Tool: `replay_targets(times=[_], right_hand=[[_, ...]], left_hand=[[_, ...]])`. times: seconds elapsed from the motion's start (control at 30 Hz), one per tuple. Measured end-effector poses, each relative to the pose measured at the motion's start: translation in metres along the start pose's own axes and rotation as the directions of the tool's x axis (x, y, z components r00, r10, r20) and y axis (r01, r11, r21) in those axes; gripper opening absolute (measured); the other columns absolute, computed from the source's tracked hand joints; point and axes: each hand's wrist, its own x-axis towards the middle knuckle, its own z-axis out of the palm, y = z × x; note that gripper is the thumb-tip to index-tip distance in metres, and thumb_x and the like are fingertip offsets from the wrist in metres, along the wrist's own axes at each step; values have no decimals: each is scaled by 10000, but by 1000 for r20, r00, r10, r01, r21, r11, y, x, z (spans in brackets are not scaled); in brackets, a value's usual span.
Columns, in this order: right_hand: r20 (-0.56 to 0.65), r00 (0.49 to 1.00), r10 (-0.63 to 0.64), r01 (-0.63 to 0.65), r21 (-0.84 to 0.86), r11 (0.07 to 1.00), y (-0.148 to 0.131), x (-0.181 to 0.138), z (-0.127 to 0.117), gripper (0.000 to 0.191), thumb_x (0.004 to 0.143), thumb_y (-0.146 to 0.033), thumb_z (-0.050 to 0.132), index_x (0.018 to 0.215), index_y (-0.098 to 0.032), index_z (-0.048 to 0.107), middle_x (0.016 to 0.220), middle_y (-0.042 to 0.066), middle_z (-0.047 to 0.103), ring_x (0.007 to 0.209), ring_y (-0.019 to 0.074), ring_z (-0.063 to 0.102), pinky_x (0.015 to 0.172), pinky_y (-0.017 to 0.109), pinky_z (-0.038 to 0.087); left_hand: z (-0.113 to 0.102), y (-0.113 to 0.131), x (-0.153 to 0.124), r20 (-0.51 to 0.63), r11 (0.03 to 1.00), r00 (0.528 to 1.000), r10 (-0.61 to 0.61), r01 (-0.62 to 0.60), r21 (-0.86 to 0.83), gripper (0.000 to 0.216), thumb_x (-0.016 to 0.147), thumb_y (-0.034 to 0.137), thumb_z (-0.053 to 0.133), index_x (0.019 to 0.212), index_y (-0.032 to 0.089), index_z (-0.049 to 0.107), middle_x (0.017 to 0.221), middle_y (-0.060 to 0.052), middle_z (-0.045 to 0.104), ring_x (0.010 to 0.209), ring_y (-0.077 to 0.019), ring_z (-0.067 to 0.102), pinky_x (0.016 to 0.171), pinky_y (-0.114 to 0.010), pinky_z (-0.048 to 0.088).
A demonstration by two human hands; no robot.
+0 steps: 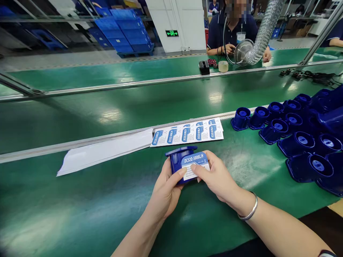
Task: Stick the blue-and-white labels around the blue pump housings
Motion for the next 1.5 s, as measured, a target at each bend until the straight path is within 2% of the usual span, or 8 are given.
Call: replay_targets(times=[0.2,0.4,0.53,0.73,0.97,1.23,1.37,1.5], right_hand=[[49,997,-63,61,49,997,-7,3,-5,320,830,-388,822,900,-176,594,784,-8,603,682,123,519,575,216,445],[73,983,-168,177,-139,974,-9,0,-4,275,943,-409,689,1073,-188,588,921,32,638,788,162,593,664,269,508],[13,958,-288,271,-376,886,-14,-3,-7,234,964,-418,664,975,-200,580,834,0,600,726,147,565,633,258,468],[48,891,-452,385,-608,694,-18,-5,-7,336,990,-402,616,749,-204,489,724,-18,516,653,139,469,590,273,375],[84,842,-533,455,-641,618,-17,-6,-6,379,1019,-312,568,695,-207,402,670,-30,434,616,132,418,576,281,320],[174,766,-619,553,-671,495,-14,-3,-7,385,1054,-178,472,718,-214,288,664,-39,339,593,130,343,585,289,276],[180,771,-611,550,-672,495,-13,0,-7,390,1054,-179,469,714,-218,282,665,-35,341,596,134,353,592,294,277],[183,780,-599,545,-669,505,-12,1,-5,403,1055,-202,463,704,-223,267,653,-35,334,593,141,353,593,299,278]], left_hand=[[0,0,-5,90,997,995,51,-45,-66,976,694,272,866,1518,296,343,1367,-91,616,1249,-308,585,1057,-427,485],[-6,-6,3,-18,992,999,51,-53,-114,728,820,418,791,1460,331,456,1361,-69,630,1257,-285,587,1030,-412,504],[-9,-8,6,-43,988,997,61,-66,-140,596,807,404,812,1344,282,586,1300,-70,675,1247,-284,598,1022,-411,518],[-10,-8,6,-29,986,998,48,-52,-155,525,776,422,839,1237,233,673,1205,-84,726,1180,-288,646,989,-405,543],[-8,-6,4,49,990,999,12,-5,-142,482,783,388,837,1208,205,700,1156,-89,746,1151,-293,665,989,-394,546],[-8,-5,5,64,977,996,-69,80,-198,456,707,388,888,1092,181,756,1046,-85,778,1022,-270,716,950,-375,577],[-7,-5,2,54,966,995,-85,95,-241,444,691,388,892,1070,194,767,1045,-83,782,968,-249,725,871,-357,614],[-7,-5,0,50,961,995,-87,97,-257,464,678,400,893,1080,205,768,1072,-94,777,1033,-296,717,823,-376,634]])
